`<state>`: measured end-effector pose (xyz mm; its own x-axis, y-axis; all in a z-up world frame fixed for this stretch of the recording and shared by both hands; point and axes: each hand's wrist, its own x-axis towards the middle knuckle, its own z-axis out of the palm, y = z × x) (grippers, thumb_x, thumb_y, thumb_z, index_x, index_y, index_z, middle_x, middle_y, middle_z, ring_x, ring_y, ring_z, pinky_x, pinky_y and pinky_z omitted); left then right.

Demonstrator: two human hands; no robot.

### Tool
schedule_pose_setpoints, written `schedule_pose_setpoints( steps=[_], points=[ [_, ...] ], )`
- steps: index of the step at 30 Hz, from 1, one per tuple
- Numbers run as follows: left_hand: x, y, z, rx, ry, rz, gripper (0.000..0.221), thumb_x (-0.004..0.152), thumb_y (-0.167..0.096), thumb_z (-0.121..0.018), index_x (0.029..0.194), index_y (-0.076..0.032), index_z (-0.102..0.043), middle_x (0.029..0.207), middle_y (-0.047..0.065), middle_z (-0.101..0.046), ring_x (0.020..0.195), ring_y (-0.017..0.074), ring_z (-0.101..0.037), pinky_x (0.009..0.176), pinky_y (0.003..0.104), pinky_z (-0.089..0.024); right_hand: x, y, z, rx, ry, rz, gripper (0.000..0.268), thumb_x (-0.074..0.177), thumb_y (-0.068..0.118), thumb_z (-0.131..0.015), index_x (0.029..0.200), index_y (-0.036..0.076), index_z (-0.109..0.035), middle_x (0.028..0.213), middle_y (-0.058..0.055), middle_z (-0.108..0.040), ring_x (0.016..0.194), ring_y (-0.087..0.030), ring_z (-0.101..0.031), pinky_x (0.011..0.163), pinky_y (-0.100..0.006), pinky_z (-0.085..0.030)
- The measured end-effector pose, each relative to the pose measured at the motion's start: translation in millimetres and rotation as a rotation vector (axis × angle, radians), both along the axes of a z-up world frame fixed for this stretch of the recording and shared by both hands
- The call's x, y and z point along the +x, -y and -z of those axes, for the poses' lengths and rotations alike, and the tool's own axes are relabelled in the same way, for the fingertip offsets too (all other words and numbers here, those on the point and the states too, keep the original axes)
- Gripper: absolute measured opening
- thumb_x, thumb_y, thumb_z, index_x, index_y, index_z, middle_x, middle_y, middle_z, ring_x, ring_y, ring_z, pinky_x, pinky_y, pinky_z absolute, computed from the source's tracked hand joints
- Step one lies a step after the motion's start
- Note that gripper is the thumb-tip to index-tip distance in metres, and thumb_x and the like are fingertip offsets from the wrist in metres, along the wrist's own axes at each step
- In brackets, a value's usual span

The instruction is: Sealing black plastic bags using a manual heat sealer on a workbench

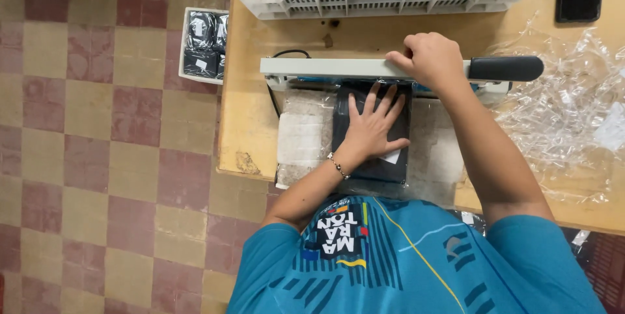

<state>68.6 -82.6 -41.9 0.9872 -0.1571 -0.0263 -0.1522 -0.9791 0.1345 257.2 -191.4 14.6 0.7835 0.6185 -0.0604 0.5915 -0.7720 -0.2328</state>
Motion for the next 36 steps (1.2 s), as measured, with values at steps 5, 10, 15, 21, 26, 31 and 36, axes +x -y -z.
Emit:
schedule_pose_setpoints(
  steps=[5,10,15,21,26,31,36],
  points=[
    [0.1,-0.6,-0.6,0.011,-0.076,0.012,0.105,0.082,-0.086,-0.050,0.165,-0.026,-0.023,0.172,0.006,-0.020,0.158,0.0414,-0.011,0.112,0.084,-0.014,5.3,9.1,37.8,0.020,0.077,-0.019,0.050,0.102,0.065,-0.055,0.082,0.019,-0.060,0.077,-0.001,-0.061,0.085,-0.024,-0.066,0.068,-0.040,-0.054],
    [0.7,-1.6,-3.0,-0.028,-0.121,0.021,0.104,0.085,-0.087,-0.048,0.164,-0.026,-0.023,0.172,0.008,-0.016,0.158,0.0427,-0.009,0.112,0.084,-0.012,8.2,13.2,56.8,0.053,0.166,-0.043,0.047,0.102,0.065,-0.059,0.082,0.022,-0.060,0.075,0.001,-0.059,0.084,-0.021,-0.066,0.068,-0.036,-0.054],
    [-0.7,-2.2,0.0,-0.037,-0.071,0.025,0.103,0.083,-0.084,-0.052,0.163,-0.024,-0.027,0.172,0.008,-0.018,0.158,0.0435,-0.011,0.112,0.084,-0.015,8.7,15.2,74.4,0.081,0.188,-0.030,0.051,0.100,0.072,-0.055,0.080,0.025,-0.058,0.076,0.002,-0.059,0.084,-0.019,-0.065,0.068,-0.035,-0.053],
    [-8.1,-5.9,2.7,-0.084,0.046,0.030,0.098,0.082,-0.080,-0.053,0.160,-0.024,-0.034,0.171,0.007,-0.025,0.158,0.0424,-0.016,0.113,0.081,-0.019,6.6,11.6,72.0,0.115,0.278,-0.033,0.053,0.097,0.072,-0.056,0.075,0.024,-0.059,0.074,0.000,-0.060,0.081,-0.022,-0.066,0.069,-0.037,-0.053],
    [-45.5,-34.7,-9.1,-0.229,0.203,-0.041,0.075,0.089,-0.064,-0.057,0.150,-0.020,-0.050,0.160,0.008,-0.044,0.152,0.0401,-0.032,0.112,0.074,-0.031,5.8,10.0,80.6,0.136,0.387,-0.041,0.055,0.097,0.075,-0.056,0.074,0.025,-0.058,0.076,0.002,-0.059,0.082,-0.021,-0.064,0.071,-0.035,-0.051],
    [-92.1,-84.5,-4.9,-0.307,0.263,-0.558,0.052,0.089,-0.036,-0.074,0.125,-0.002,-0.059,0.110,0.016,-0.061,0.107,0.0379,-0.062,0.094,0.049,-0.050,4.0,11.4,82.1,0.128,0.372,-0.024,0.058,0.096,0.079,-0.055,0.074,0.026,-0.059,0.077,0.002,-0.060,0.083,-0.021,-0.063,0.074,-0.037,-0.049],
    [-119.2,-101.9,-9.1,-0.413,-0.141,-0.669,0.030,0.088,-0.050,-0.072,0.089,-0.020,-0.068,0.073,0.003,-0.067,0.075,0.0302,-0.072,0.064,0.043,-0.055,1.6,8.0,75.6,0.117,0.337,-0.013,0.057,0.094,0.078,-0.053,0.075,0.025,-0.061,0.079,0.000,-0.063,0.084,-0.024,-0.064,0.075,-0.039,-0.048]
  ],
)
